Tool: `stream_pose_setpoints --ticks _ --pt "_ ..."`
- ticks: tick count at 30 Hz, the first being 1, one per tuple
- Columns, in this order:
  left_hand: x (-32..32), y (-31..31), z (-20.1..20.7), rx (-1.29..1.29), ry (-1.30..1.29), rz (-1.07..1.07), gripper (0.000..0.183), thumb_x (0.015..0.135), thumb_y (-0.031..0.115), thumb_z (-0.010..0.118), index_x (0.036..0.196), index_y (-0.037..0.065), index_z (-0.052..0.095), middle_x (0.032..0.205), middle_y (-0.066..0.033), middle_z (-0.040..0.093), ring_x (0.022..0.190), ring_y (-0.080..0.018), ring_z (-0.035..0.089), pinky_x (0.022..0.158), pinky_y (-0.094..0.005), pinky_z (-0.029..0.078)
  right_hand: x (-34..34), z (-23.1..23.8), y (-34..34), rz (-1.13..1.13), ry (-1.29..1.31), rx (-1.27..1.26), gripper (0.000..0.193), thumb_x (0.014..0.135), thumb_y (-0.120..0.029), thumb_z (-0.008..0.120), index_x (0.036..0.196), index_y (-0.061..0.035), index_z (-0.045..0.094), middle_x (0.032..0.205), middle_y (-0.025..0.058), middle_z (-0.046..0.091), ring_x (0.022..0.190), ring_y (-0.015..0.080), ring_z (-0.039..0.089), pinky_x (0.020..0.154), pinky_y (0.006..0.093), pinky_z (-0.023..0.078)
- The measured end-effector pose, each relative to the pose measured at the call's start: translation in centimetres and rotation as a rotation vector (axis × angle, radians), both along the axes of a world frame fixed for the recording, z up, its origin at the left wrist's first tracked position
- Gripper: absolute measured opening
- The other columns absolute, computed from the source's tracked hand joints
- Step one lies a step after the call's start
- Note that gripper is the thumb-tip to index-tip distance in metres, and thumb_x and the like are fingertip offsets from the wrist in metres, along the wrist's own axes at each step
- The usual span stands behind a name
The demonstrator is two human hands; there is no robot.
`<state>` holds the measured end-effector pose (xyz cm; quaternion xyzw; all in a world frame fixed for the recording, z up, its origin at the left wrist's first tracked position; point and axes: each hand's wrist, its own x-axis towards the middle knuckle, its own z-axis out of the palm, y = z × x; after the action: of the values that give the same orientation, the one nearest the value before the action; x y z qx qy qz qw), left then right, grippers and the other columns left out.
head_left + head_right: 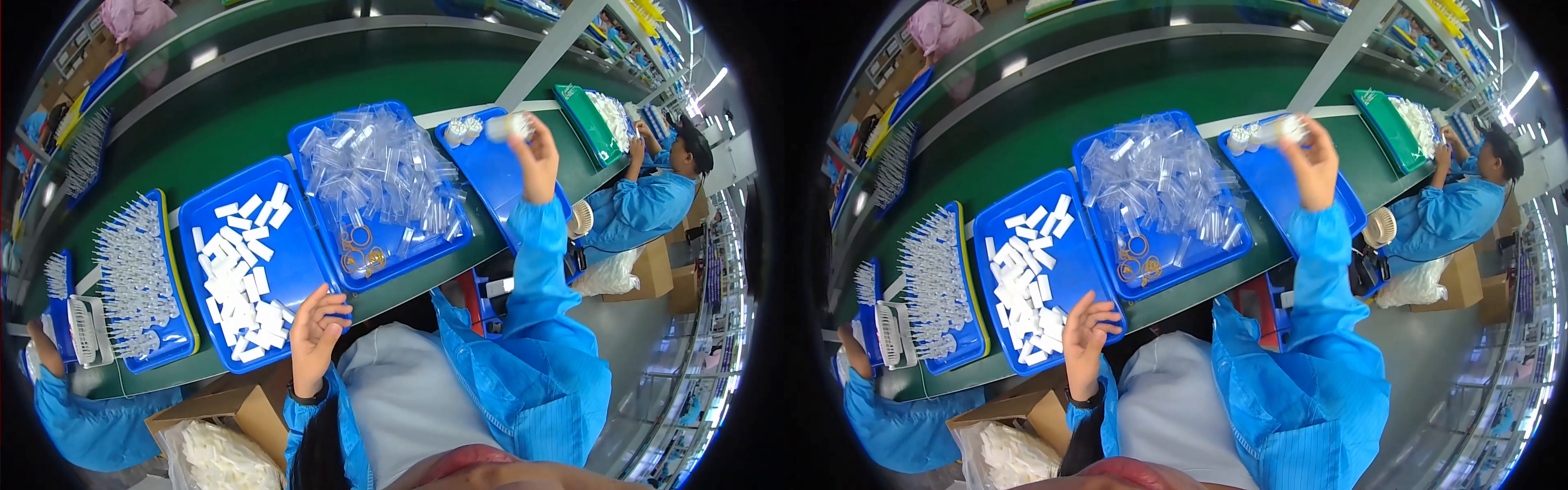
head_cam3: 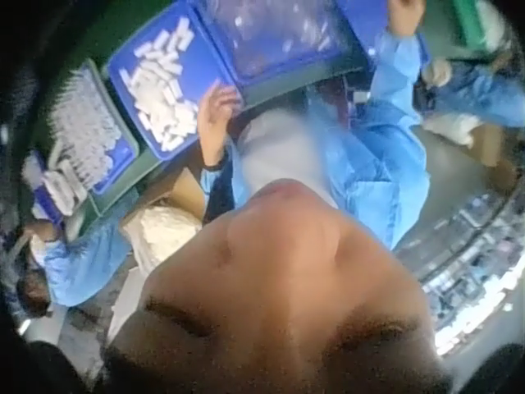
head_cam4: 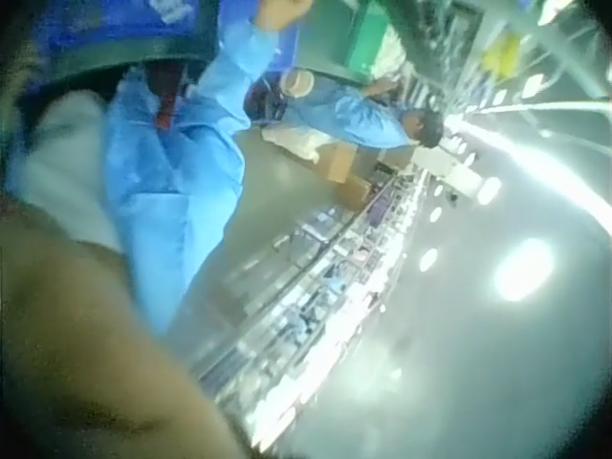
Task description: The person assembles white plastic filter components into clear plastic housings and secures them with rubber bands by hand on an assembly line.
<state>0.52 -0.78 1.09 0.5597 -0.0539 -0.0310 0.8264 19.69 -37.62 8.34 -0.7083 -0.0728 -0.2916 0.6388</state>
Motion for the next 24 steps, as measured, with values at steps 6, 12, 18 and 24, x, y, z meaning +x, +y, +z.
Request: stream_pose_setpoints --ticks 6,12,18,24 --pt "0.2 0.1 0.2 0.022 0.014 0.066 0.046 0.089 0.005 0.058 0.132 -0.003 0.042 0.114 -0.0153 0.057 0.099 -0.0197 0.059 0.081 -0.0298 0.050 10.0 -6.8 -11.2 -0.260 0.261 -0.232 0.050 0.079 -0.018 0.075 0.122 -0.0011 0.057 0.098 0.0101 0.063 0.080 0.0134 0.062 0.065 0.0236 0.051" --pt "-2.0 3.0 0.0 0.030 -0.029 0.153 0.045 0.089 0.003 0.057 0.132 -0.002 0.044 0.114 -0.0149 0.058 0.100 -0.0208 0.059 0.082 -0.0308 0.050 15.0 -15.1 -12.3 -0.092 0.383 -0.314 0.048 0.085 -0.022 0.070 0.127 -0.0063 0.054 0.105 0.0056 0.062 0.087 0.0165 0.062 0.066 0.0276 0.052" --pt "-1.3 4.2 1.3 0.069 -0.002 0.101 0.043 0.089 0.003 0.058 0.131 0.001 0.047 0.112 -0.0122 0.059 0.100 -0.0183 0.059 0.084 -0.0288 0.048 15.3 -16.3 -18.3 0.047 0.479 -0.273 0.045 0.090 -0.021 0.064 0.128 -0.0006 0.053 0.119 0.0082 0.061 0.104 0.0149 0.056 0.085 0.0262 0.045" --pt "-2.4 8.8 1.5 0.433 -0.075 0.629 0.029 0.084 0.002 0.063 0.113 0.004 0.061 0.111 -0.0091 0.057 0.101 -0.0182 0.058 0.077 -0.0269 0.049 11.0 -14.1 -16.6 -0.122 0.461 -0.312 0.066 0.089 -0.020 0.064 0.145 -0.0150 0.031 0.142 0.0110 0.038 0.113 0.0225 0.052 0.082 0.0334 0.046"
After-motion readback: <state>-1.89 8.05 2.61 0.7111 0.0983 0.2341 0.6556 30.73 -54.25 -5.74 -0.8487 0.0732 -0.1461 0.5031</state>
